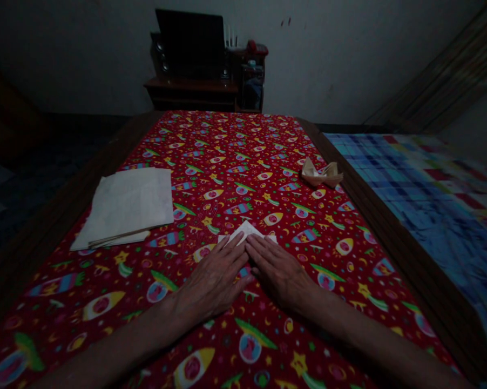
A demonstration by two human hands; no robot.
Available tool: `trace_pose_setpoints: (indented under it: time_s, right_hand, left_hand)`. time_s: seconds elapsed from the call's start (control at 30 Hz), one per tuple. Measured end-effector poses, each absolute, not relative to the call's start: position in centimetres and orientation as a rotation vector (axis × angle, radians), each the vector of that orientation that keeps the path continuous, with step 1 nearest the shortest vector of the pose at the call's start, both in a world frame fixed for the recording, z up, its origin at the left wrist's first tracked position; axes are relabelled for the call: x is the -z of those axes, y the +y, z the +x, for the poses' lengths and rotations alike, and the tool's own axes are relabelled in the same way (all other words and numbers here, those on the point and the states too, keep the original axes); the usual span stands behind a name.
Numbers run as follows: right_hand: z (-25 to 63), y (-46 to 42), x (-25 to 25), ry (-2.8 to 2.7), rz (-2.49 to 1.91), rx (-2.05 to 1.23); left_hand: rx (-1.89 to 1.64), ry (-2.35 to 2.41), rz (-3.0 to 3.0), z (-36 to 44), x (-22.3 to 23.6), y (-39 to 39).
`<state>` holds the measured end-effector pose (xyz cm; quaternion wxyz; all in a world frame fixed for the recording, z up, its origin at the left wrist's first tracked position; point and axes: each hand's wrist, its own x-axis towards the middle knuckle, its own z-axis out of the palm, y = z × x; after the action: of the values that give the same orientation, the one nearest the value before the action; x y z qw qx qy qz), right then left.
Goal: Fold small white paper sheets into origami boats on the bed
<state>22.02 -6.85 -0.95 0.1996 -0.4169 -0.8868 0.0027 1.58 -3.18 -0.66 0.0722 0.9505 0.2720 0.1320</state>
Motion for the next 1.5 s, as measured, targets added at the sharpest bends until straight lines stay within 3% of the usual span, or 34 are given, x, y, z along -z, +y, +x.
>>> trace_pose_setpoints:
  time_s: [0.13, 0.47, 0.77, 1.0, 1.27, 1.5]
  right_hand:
    - [23.0, -7.8, 0.9, -2.512, -1.294, -0.089]
    - [23.6, -7.7, 1.1, -2.430, -1.313, 0.055]
    - [20.5, -3.8, -0.8, -2.761, -1.327, 0.372]
    - [20.4, -2.7, -1.6, -2.861, -1.313, 0.189]
    - [20.5, -2.3, -1.9, -2.968, -1.153, 0.287]
    - [21.1, -2.4, -1.7, -2.872, -1.208, 0.147]
  left_hand:
    - [-0.376, 0.858, 2.887, 0.7, 0.7, -3.1]
    - [-0.368, 1.041, 2.964, -2.9, 1.0, -2.7]
    - [-0.722, 1.100, 2.755, -2.8, 0.7, -1.2]
    - [-0.804, 1.102, 2.660, -3.3, 0.8, -0.6]
    - [-0.737, 1.098, 2.655, -2.5, 0.8, -0.4]
    - [-0.729, 0.980, 2.619, -0.7, 1.4, 1.4]
